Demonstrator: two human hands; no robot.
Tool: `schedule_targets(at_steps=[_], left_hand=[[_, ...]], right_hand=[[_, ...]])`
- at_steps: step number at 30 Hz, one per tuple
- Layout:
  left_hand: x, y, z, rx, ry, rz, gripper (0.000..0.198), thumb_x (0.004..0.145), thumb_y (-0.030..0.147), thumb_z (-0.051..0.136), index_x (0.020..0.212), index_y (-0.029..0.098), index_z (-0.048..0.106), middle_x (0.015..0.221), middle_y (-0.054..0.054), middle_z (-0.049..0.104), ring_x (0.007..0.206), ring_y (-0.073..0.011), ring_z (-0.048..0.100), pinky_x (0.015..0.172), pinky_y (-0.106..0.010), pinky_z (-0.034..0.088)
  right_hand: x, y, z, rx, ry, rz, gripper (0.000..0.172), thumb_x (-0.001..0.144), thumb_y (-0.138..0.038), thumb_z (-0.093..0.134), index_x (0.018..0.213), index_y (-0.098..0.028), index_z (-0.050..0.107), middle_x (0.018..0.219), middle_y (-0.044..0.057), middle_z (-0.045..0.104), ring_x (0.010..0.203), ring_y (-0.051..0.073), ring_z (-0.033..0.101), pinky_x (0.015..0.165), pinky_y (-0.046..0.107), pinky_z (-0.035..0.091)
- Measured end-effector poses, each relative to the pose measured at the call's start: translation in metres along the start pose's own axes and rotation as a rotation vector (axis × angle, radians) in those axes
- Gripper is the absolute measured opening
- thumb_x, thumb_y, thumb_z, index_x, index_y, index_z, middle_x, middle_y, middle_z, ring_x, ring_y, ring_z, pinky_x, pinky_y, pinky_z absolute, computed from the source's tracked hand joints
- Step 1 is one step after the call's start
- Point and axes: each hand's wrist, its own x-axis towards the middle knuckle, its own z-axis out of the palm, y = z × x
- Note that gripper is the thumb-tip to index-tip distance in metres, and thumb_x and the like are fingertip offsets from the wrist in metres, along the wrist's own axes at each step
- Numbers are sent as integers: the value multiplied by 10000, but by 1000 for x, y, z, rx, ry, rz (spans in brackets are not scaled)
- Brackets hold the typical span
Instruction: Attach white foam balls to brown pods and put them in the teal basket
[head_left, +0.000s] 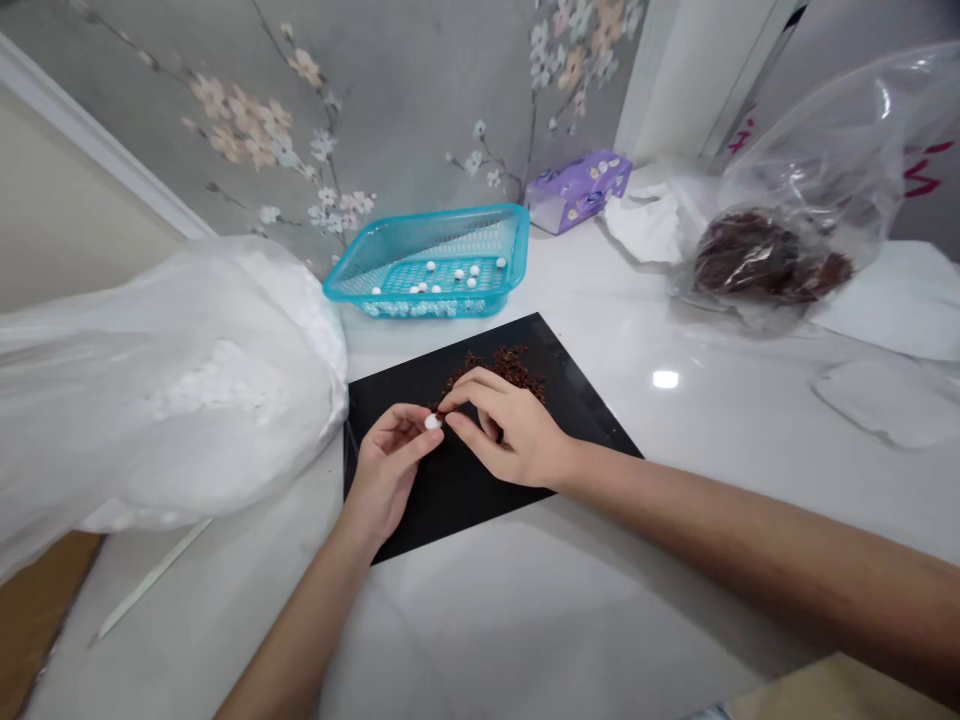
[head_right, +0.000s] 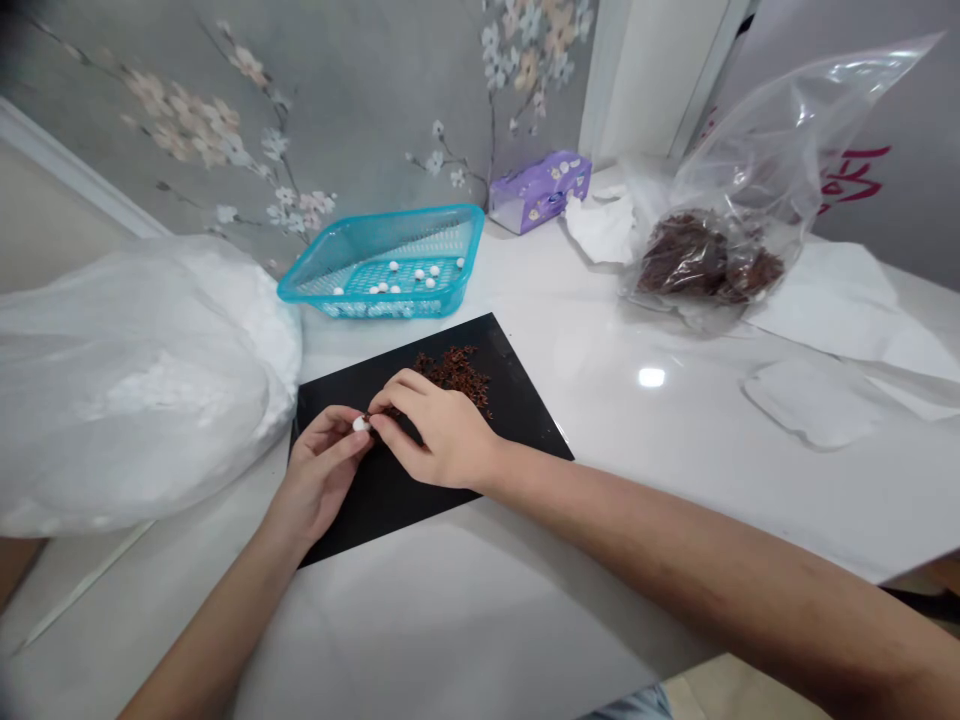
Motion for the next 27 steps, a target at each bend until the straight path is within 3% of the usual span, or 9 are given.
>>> schedule_targets(at_steps=[15,27], left_hand=[[-2,0,3,47,32,23,178,557,118,770,672,195,658,677,37,614,669,-75,539,662,-177,429],[-2,1,3,49,54,-2,193,543,121,781,668,187,650,672,40,624,666,-65,532,666,-166,419]], right_hand=[[0,0,0,-2,-20,3,95,834,-236,507,872,-173,567,924,29,559,561,52,461,493,184,378],[0,2,1,7,-10,8,116,828,-131,461,877,-175,556,917,26,560,544,48,449,490,183,371]])
